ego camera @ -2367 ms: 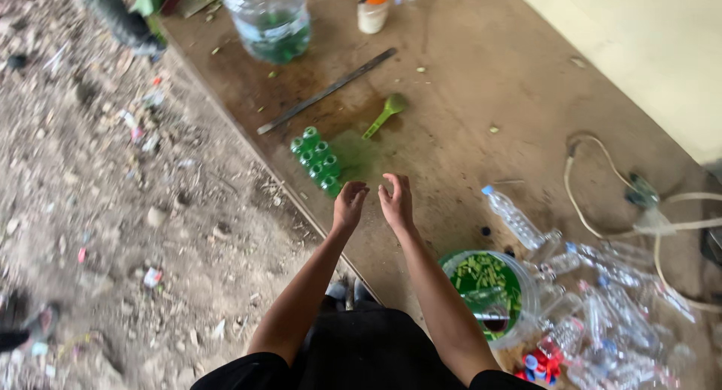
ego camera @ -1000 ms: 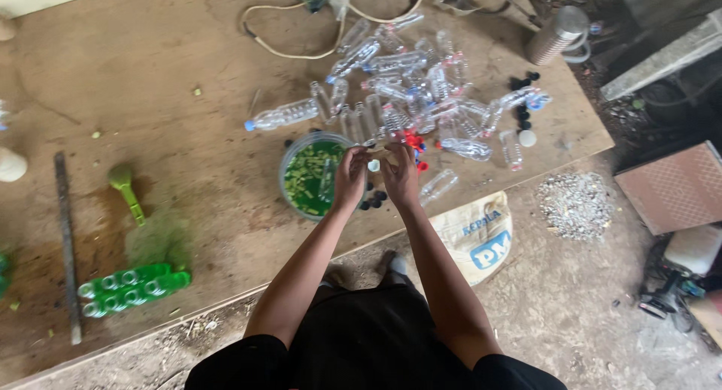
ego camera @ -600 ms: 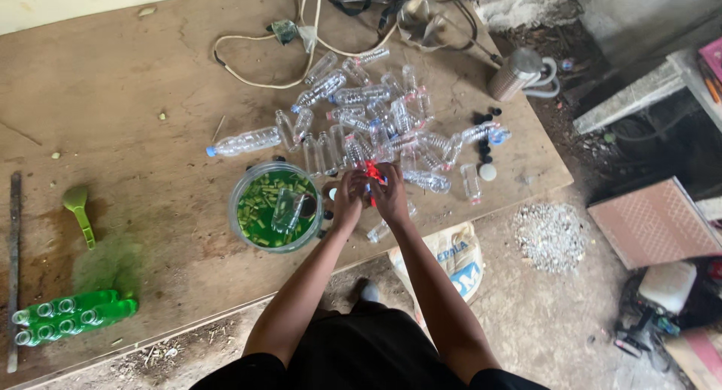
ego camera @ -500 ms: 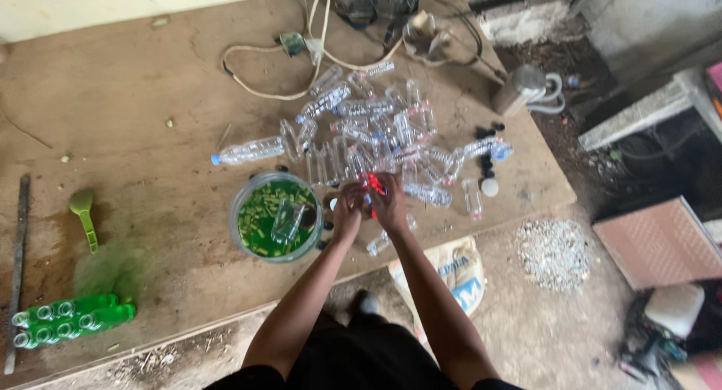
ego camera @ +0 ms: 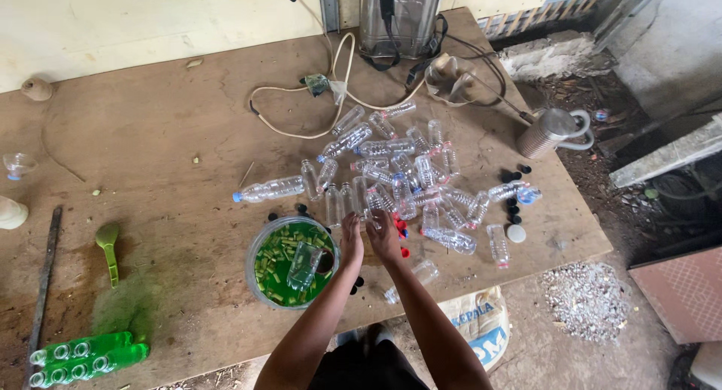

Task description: The person fills small plastic bottles with a green liquid from a large container using a funnel. They place the filled bottles on a wooden table and repeat the process with several bottles.

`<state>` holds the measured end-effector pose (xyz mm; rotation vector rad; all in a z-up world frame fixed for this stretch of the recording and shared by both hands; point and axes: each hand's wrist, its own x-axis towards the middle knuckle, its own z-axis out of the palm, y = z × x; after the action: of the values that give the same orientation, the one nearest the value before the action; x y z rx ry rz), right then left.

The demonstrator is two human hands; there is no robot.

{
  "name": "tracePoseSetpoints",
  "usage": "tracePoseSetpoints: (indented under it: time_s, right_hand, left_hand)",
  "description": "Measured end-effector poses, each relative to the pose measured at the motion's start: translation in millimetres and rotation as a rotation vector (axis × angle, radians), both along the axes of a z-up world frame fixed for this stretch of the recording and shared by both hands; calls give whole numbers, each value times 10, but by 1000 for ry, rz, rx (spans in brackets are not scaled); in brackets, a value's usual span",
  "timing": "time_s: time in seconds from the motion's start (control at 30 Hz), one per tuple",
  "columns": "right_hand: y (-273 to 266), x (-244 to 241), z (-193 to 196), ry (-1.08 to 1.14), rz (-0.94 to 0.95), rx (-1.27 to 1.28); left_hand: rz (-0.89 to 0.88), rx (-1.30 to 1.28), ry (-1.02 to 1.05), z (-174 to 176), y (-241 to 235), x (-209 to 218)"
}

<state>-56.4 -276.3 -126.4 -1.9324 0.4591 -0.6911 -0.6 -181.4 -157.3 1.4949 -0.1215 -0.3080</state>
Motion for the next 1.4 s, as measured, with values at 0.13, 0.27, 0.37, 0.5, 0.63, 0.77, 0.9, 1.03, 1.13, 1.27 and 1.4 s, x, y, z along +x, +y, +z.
tracePoseSetpoints:
  time_s: [0.13, 0.27, 0.37, 0.5, 0.63, 0.77, 0.9, 1.03, 1.13, 1.27, 1.4]
  right_hand:
    - [-17, 165, -254, 144, 61, -30]
    - [-39, 344, -443, 212, 117, -81]
    - [-64, 452, -559, 258, 156, -56]
    - [-190, 621, -720, 289, 223, -71]
    - [-246, 672, -895, 368, 294, -93]
    - [-270, 732, -1009, 453, 309, -66]
    - [-258, 750, -1073, 497, 311, -40]
    - [-252, 776, -1076, 312, 293, -24]
    - [-227, 797, -1082, 353, 248, 81]
    - [-206, 794, -1085, 369, 231, 237]
    - [-227, 759, -1078, 346, 217, 211]
  left_hand:
    - [105, 103, 80, -55, -100, 153]
    - [209, 96, 79, -161, -241, 305]
    - [241, 135, 96, -269, -309, 415]
    - [248, 220, 279, -438, -484, 618]
    - [230, 423, 215, -623, -549, 664]
    - [172, 743, -101, -740, -604, 722]
    - [206, 741, 329, -796, -553, 751]
    - [103, 905, 264, -785, -520, 807]
    - [177, 812, 358, -784, -506, 837]
    - [216, 772, 381, -790, -495, 856]
    - [257, 667, 365, -757, -506, 812]
